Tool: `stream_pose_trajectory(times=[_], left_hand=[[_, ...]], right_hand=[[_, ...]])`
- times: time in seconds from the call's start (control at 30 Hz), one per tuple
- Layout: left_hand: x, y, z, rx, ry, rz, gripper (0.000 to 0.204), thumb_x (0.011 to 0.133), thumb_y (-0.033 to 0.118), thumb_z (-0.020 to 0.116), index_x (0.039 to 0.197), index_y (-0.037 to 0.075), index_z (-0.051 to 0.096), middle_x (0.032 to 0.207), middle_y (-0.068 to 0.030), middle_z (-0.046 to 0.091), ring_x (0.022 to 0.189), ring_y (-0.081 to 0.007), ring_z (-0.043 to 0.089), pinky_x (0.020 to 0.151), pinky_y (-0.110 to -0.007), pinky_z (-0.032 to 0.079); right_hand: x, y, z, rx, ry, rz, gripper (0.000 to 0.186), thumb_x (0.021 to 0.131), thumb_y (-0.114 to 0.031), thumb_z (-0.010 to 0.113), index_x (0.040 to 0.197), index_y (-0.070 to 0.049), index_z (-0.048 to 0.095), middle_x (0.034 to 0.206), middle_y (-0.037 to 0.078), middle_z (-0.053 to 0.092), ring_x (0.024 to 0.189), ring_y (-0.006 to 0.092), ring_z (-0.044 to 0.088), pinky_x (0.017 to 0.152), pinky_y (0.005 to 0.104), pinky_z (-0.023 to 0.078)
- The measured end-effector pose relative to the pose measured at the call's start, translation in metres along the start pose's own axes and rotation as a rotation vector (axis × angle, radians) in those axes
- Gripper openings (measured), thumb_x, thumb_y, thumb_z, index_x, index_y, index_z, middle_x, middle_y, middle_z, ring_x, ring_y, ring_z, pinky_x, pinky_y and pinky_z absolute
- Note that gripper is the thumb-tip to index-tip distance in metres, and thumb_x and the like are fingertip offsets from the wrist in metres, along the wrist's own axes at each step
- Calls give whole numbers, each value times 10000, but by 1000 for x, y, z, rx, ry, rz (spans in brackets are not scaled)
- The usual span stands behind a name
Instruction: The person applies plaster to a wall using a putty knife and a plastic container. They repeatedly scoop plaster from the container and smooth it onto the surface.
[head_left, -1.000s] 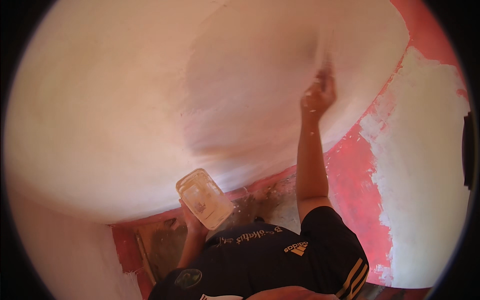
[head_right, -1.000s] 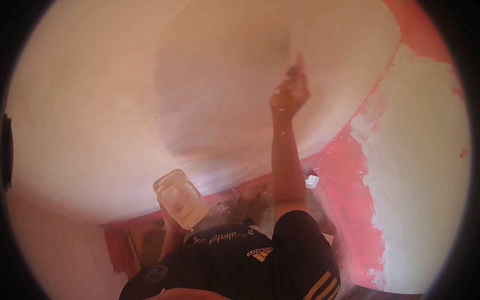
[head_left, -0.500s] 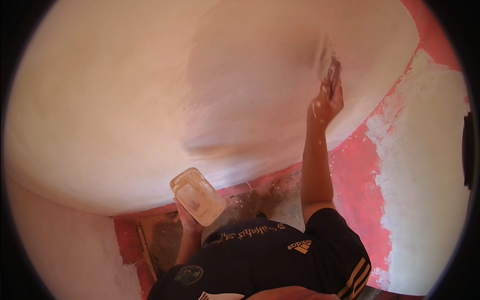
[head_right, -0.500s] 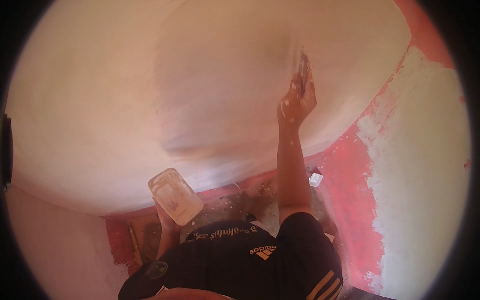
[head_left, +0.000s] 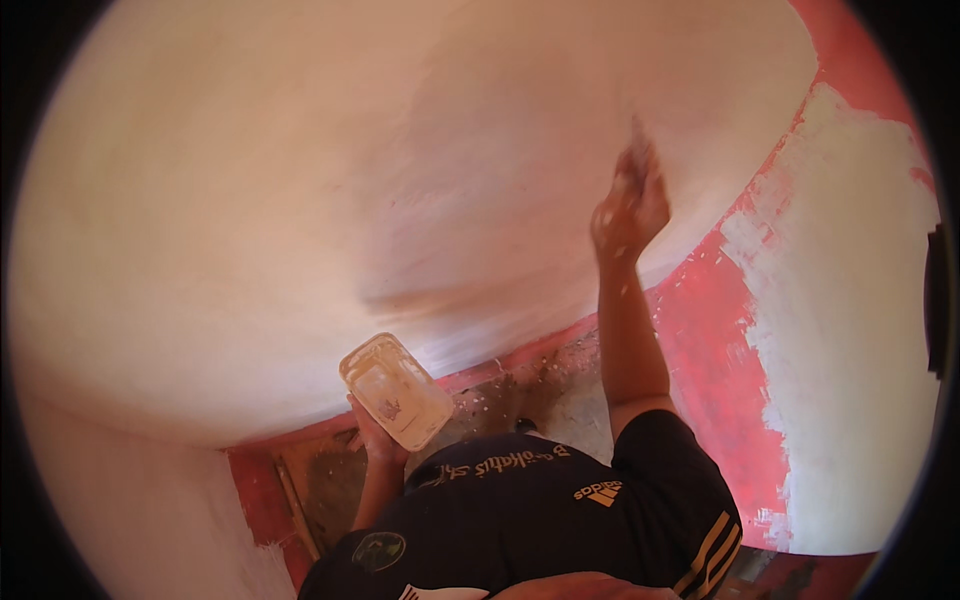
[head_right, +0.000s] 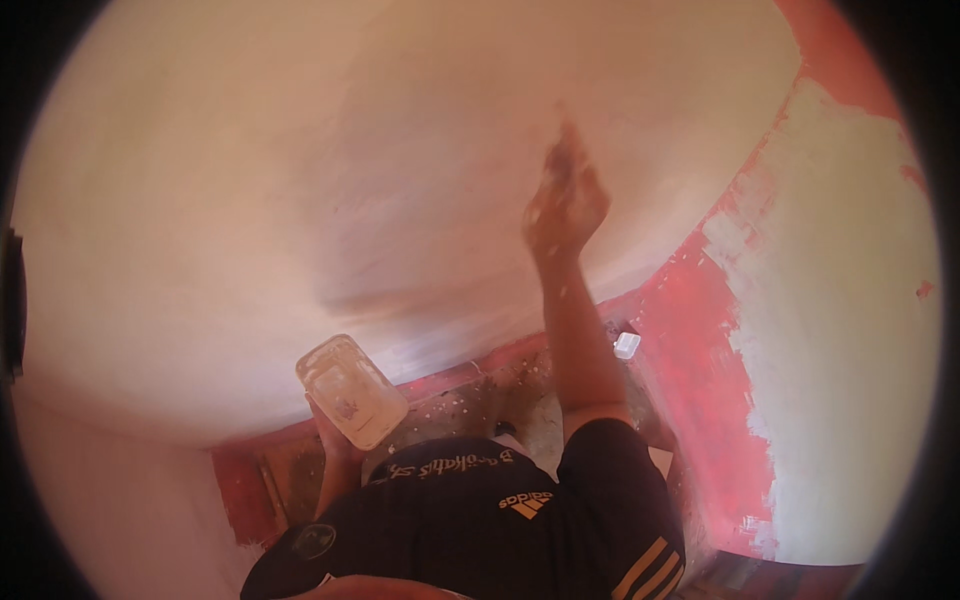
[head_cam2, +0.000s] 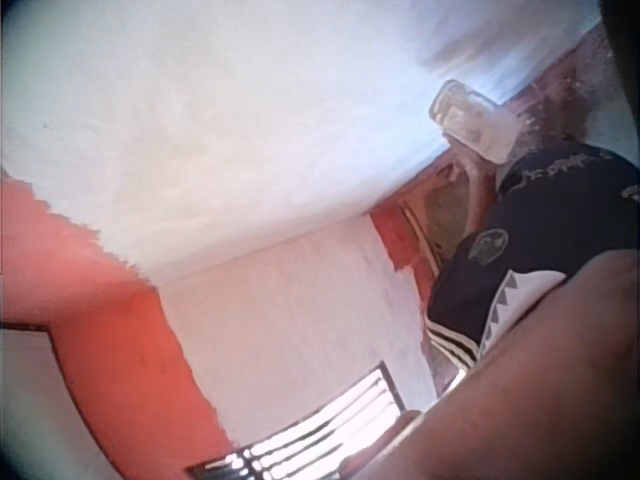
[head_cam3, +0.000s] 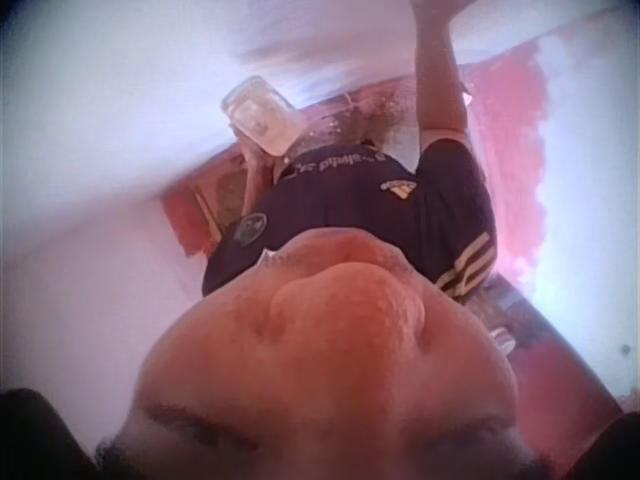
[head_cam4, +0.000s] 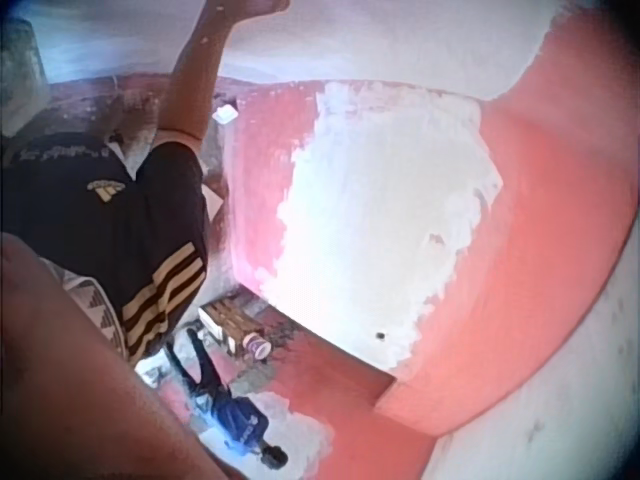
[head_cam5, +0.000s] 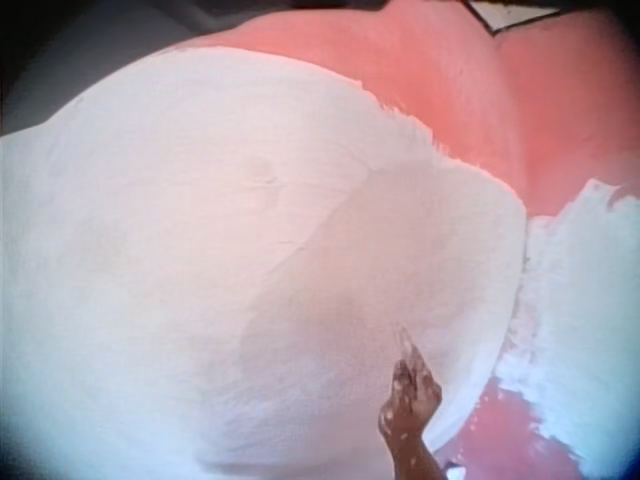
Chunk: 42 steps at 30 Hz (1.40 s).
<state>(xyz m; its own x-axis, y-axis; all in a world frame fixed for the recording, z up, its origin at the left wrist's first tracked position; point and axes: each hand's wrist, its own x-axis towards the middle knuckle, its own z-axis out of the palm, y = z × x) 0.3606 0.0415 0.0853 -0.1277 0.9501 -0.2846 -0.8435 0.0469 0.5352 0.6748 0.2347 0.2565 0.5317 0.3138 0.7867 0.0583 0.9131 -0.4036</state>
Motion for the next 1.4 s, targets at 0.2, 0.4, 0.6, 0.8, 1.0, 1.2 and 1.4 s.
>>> stream_pose_trajectory(times=[0.2, 0.4, 0.6, 0.8, 1.0, 1.2, 1.4], left_hand=[[5, 7, -9, 111, -153, -9, 635, 1004, 627, 285, 1347, 126, 472, 1208, -90, 593, 1072, -266, 614, 885, -440, 548], [-4, 12, 2, 34, -48, -36, 526, 1022, 537, 347, 1284, 112, 513, 1140, -77, 621, 1009, -250, 638, 845, -419, 566], [-6, 16, 12, 221, -102, 12, 492, 1030, 508, 344, 1267, 115, 522, 1118, -67, 627, 989, -238, 647, 835, -414, 574], [-4, 18, 3, -13, 1, -83, 432, 1035, 458, 386, 1250, 108, 520, 1096, -60, 622, 959, -211, 656, 786, -377, 588], [4, 17, -13, 65, -30, -49, 443, 1035, 467, 376, 1254, 110, 520, 1091, -60, 624, 962, -215, 659, 783, -385, 591], [7, 12, -15, 64, -38, 16, 397, 1027, 415, 443, 1230, 85, 527, 1057, -72, 627, 915, -211, 668, 736, -367, 599], [6, 0, -15, 157, -161, 159, 393, 1023, 386, 465, 1249, 69, 513, 1061, -79, 624, 908, -211, 668, 722, -351, 599]], right_hand=[[36, 21, 45, -206, -205, -395, 287, 990, -86, 537, 1221, 45, 646, 1282, 162, 643, 1202, 235, 608, 1002, 370, 483], [-27, 7, 21, -578, -564, -382, 371, 881, 86, 480, 1211, 57, 649, 1278, 196, 637, 1267, 283, 563, 1041, 360, 460], [41, 19, 8, -219, -90, -54, 415, 930, 44, 473, 1332, 29, 574, 1275, 119, 636, 1023, 152, 619, 856, 304, 525], [-37, 2, 43, -509, -392, -328, 313, 954, -73, 490, 1205, -53, 675, 1243, 163, 660, 1037, 302, 691, 799, 353, 562], [27, -11, 11, 242, -22, 317, 371, 1004, -125, 492, 1314, 64, 571, 1342, 127, 606, 904, 81, 598, 682, 170, 463], [-5, 25, 69, -100, -292, 165, 378, 984, -16, 439, 1339, 5, 564, 1287, 100, 634, 1133, 170, 631, 798, 250, 500], [-76, 2, 25, -96, -679, 109, 283, 986, -140, 526, 1144, 36, 683, 1218, 181, 672, 1137, 248, 641, 851, 355, 530]])
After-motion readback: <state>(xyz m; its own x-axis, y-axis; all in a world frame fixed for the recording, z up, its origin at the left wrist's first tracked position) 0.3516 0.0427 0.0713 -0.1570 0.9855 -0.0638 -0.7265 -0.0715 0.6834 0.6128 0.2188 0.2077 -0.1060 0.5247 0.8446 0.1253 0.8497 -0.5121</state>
